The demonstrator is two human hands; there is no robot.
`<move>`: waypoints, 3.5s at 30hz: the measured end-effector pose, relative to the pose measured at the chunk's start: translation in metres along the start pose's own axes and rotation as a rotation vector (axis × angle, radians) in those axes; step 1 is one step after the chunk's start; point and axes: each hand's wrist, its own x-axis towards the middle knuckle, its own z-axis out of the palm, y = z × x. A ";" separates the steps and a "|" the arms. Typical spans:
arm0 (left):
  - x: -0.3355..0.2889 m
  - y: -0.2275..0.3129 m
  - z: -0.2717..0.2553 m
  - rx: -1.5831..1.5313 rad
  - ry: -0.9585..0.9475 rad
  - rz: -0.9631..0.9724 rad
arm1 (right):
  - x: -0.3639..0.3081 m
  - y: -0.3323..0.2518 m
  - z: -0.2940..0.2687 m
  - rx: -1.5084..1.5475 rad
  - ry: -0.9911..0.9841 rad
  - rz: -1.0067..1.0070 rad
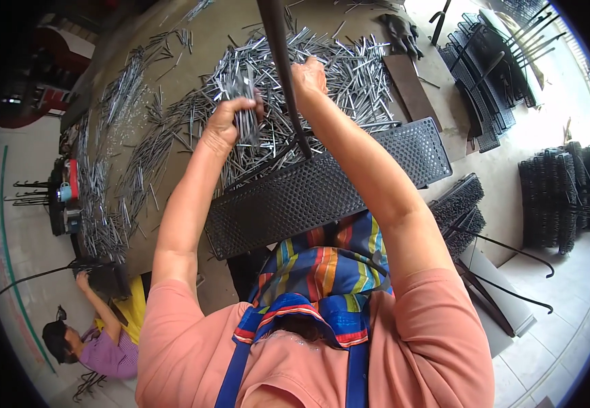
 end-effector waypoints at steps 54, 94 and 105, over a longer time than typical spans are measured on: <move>-0.329 -0.199 0.003 -0.233 0.108 -0.116 | -0.309 0.064 0.015 0.759 -1.355 -0.160; -0.322 -0.166 -0.055 -0.269 0.584 0.137 | -0.269 0.005 0.126 0.464 -0.485 -0.706; -0.321 -0.160 -0.068 -0.356 0.585 0.084 | -0.268 -0.021 0.136 0.251 -0.420 -1.008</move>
